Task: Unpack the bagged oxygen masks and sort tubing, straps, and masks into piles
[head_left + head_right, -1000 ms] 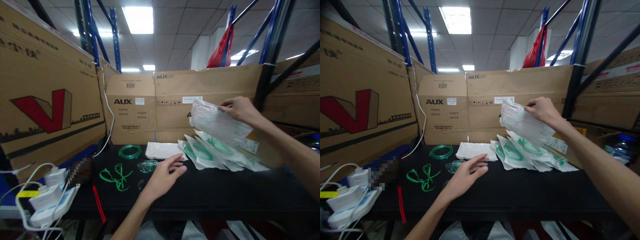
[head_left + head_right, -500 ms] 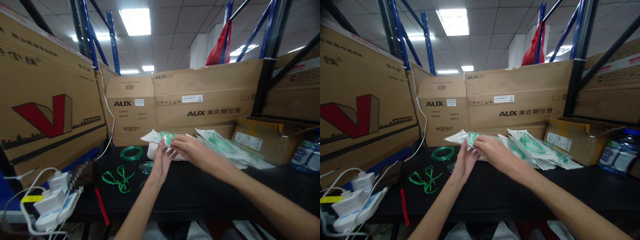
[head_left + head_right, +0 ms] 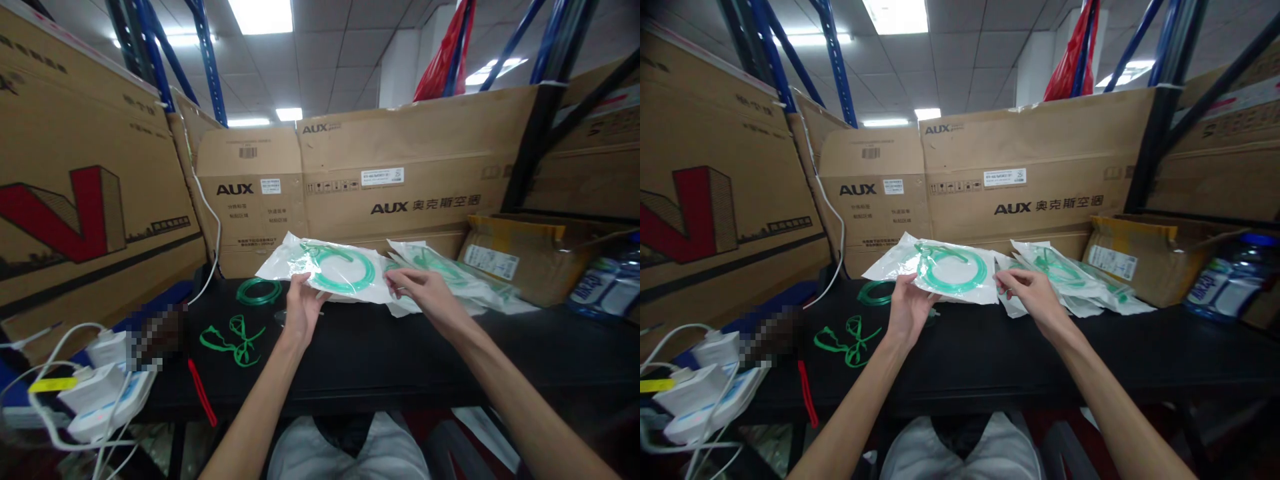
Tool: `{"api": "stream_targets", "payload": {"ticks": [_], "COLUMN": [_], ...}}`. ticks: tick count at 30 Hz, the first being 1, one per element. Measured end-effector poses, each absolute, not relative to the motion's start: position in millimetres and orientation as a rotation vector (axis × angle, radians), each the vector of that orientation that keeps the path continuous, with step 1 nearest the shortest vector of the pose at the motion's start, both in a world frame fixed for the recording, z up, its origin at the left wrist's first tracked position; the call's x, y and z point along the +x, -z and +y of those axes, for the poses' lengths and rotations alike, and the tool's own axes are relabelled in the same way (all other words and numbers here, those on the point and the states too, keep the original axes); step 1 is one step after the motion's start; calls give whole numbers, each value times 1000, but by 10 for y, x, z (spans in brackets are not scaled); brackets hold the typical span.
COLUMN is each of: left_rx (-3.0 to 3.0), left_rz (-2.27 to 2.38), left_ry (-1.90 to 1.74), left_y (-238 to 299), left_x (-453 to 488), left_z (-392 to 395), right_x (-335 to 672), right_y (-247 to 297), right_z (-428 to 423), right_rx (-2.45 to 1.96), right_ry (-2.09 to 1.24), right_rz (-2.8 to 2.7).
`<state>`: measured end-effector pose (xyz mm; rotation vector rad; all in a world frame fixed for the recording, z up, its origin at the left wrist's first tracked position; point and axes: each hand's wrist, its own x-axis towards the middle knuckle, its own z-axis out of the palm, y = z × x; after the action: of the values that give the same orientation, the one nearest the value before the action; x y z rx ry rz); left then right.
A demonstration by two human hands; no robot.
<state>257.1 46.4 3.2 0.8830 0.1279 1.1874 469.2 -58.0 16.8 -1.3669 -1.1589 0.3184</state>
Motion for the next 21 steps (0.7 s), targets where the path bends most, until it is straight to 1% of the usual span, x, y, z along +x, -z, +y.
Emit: {"api": "stream_targets", "payload": {"ticks": [5,9,15,18,21], "left_rx": [962,1012,1129,1186,1204], "left_rz": [174,198,283,371,481], "left_ry": [-1166,-1142,-1022,-998,-1059], "left_y": [29,43,16,-2,21], "left_x": [2559,2584,2596,2556,2510], "left_z": [468,476,564,655,775], "right_x": [4691,4681,4584,4567,4590], "right_y": [-70,-14,66,85,76], "right_z": [-509,-481,-468,-473,-488], "right_rx": [-1413,-1423,-1302,-1229,-1188], "right_ry": [-371,-554,-779,-825,-833], "right_rz": [-1121,-1131,-1110,-1085,-1069]}}
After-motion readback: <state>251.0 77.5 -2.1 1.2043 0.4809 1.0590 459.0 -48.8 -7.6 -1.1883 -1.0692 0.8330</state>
